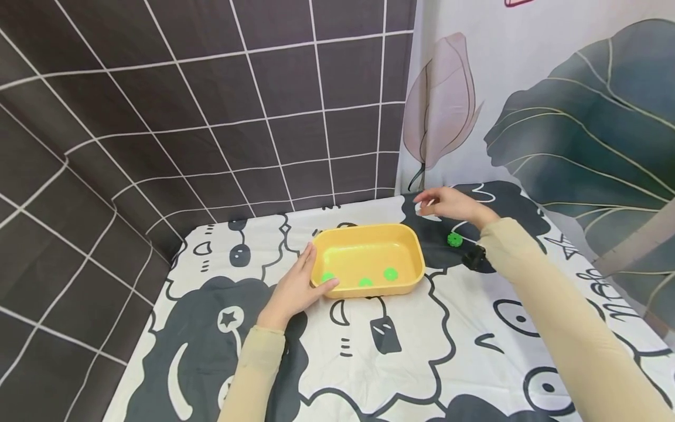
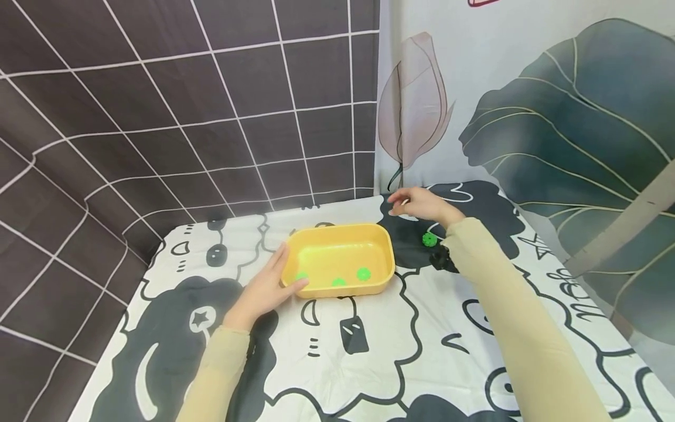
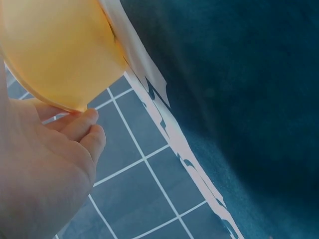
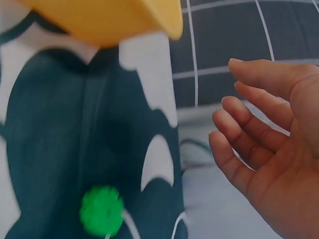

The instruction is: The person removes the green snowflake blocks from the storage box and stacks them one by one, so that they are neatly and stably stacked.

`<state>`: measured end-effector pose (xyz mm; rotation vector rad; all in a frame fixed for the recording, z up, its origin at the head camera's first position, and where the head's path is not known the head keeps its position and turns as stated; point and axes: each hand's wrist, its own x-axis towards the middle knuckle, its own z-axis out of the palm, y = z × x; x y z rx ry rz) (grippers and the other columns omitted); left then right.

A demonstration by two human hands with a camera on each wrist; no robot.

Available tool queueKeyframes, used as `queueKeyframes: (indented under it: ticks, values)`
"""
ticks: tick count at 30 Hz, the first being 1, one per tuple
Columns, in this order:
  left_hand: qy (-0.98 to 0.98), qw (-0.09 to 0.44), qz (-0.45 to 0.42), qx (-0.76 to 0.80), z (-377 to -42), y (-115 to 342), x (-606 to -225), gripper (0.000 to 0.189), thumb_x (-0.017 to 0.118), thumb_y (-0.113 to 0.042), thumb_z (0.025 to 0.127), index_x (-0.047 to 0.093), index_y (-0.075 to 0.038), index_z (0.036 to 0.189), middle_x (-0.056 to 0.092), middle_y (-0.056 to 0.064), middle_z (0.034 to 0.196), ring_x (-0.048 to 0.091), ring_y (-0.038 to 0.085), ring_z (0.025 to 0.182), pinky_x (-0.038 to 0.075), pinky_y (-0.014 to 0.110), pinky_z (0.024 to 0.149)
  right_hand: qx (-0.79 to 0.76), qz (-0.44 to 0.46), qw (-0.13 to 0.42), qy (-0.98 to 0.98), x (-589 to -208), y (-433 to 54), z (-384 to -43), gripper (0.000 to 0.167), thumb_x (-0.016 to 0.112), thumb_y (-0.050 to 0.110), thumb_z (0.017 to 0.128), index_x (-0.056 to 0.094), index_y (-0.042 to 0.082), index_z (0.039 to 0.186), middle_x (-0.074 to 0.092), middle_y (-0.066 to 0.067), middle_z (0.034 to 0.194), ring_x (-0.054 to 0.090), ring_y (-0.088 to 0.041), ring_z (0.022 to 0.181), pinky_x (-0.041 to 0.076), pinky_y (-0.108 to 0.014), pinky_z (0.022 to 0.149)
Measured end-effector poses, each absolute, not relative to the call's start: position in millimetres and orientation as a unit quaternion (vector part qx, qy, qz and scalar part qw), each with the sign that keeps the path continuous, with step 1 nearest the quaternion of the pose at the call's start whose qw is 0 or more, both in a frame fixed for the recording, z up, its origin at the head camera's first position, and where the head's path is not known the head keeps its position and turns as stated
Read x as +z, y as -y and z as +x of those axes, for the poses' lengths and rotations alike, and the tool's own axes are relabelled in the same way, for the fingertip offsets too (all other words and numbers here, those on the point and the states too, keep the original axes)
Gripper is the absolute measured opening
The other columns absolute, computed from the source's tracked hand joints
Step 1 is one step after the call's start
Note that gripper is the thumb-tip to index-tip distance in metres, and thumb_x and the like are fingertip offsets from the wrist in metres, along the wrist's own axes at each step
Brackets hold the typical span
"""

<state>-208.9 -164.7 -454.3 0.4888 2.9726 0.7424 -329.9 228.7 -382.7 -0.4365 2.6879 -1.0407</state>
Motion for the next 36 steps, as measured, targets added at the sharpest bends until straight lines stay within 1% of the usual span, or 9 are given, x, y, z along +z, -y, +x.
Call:
queueKeyframes:
  ticks: [2, 3, 8, 12, 16, 23, 29, 36]
  values:
    - [-0.957, 0.018, 0.157, 0.243, -208.8, 164.8, -454.7, 0.107, 0.052, -0.077, 0.088, 0.016, -0.007, 0.16, 0.011, 0.006, 0.169, 0.022, 0.027, 0.152, 0.029, 0.048, 0.118, -0.346, -0.161, 0.116, -0.917, -380.1, -217.0, -333.5, 0.041, 0.068, 0.023, 0.096, 0.061, 0.002, 0.131, 0.064, -0.014, 0.115, 0.057, -0.031, 0.099, 0.052, -0.039, 0.084]
    - [-0.957, 0.017, 0.157, 0.244, -208.7, 164.9, -455.1, 0.107, 0.052, -0.078, 0.088, 0.016, -0.008, 0.16, 0.012, 0.006, 0.169, 0.022, 0.027, 0.152, 0.029, 0.048, 0.118, -0.345, -0.166, 0.118, -0.916, -379.1, -211.5, -335.4, 0.04, 0.068, 0.022, 0.096, 0.062, 0.002, 0.13, 0.064, -0.014, 0.113, 0.058, -0.032, 0.099, 0.052, -0.039, 0.084]
    - [-0.958, 0.019, 0.154, 0.24, -209.2, 164.8, -456.7, 0.108, 0.05, -0.081, 0.086, 0.014, -0.011, 0.16, 0.01, 0.003, 0.169, 0.023, 0.026, 0.151, 0.029, 0.047, 0.118, -0.337, -0.211, 0.125, -0.909, -374.7, -186.9, -339.7, 0.034, 0.068, 0.016, 0.094, 0.065, 0.0, 0.124, 0.064, -0.011, 0.102, 0.058, -0.03, 0.094, 0.051, -0.035, 0.081]
    - [-0.958, 0.018, 0.157, 0.239, -209.7, 164.2, -456.9, 0.107, 0.051, -0.079, 0.087, 0.014, -0.01, 0.16, 0.01, 0.004, 0.169, 0.024, 0.026, 0.151, 0.03, 0.047, 0.118, -0.325, -0.245, 0.145, -0.902, -372.6, -168.7, -339.0, 0.031, 0.068, 0.016, 0.094, 0.066, 0.0, 0.122, 0.063, -0.01, 0.098, 0.056, -0.025, 0.092, 0.05, -0.032, 0.079]
    - [-0.959, 0.019, 0.154, 0.238, -210.1, 163.9, -457.2, 0.108, 0.051, -0.08, 0.087, 0.015, -0.011, 0.161, 0.01, 0.003, 0.169, 0.024, 0.026, 0.151, 0.03, 0.047, 0.118, -0.308, -0.269, 0.165, -0.898, -374.0, -152.7, -338.5, 0.031, 0.069, 0.014, 0.093, 0.067, 0.0, 0.121, 0.064, -0.008, 0.097, 0.057, -0.023, 0.091, 0.05, -0.031, 0.078]
    - [-0.958, 0.016, 0.154, 0.242, -209.1, 164.9, -457.9, 0.108, 0.052, -0.079, 0.087, 0.015, -0.009, 0.161, 0.012, 0.004, 0.169, 0.024, 0.025, 0.151, 0.03, 0.046, 0.118, -0.257, -0.298, 0.199, -0.898, -378.6, -135.0, -337.6, 0.028, 0.069, 0.012, 0.092, 0.068, 0.001, 0.118, 0.065, -0.005, 0.099, 0.056, -0.021, 0.093, 0.047, -0.033, 0.084]
    - [-0.958, 0.019, 0.154, 0.241, -207.6, 165.4, -458.1, 0.107, 0.053, -0.077, 0.088, 0.014, -0.01, 0.16, 0.011, 0.006, 0.169, 0.024, 0.026, 0.151, 0.029, 0.046, 0.118, -0.216, -0.326, 0.224, -0.893, -377.3, -128.5, -331.7, 0.028, 0.07, 0.011, 0.089, 0.07, 0.001, 0.115, 0.066, -0.004, 0.099, 0.056, -0.02, 0.095, 0.048, -0.035, 0.089]
    - [-0.959, 0.01, 0.157, 0.237, -209.0, 165.3, -458.3, 0.107, 0.052, -0.077, 0.088, 0.016, -0.008, 0.16, 0.013, 0.007, 0.169, 0.023, 0.026, 0.151, 0.03, 0.046, 0.118, -0.176, -0.341, 0.257, -0.887, -379.0, -123.3, -328.1, 0.027, 0.071, 0.009, 0.087, 0.07, 0.001, 0.113, 0.064, -0.002, 0.092, 0.055, -0.018, 0.089, 0.047, -0.034, 0.088]
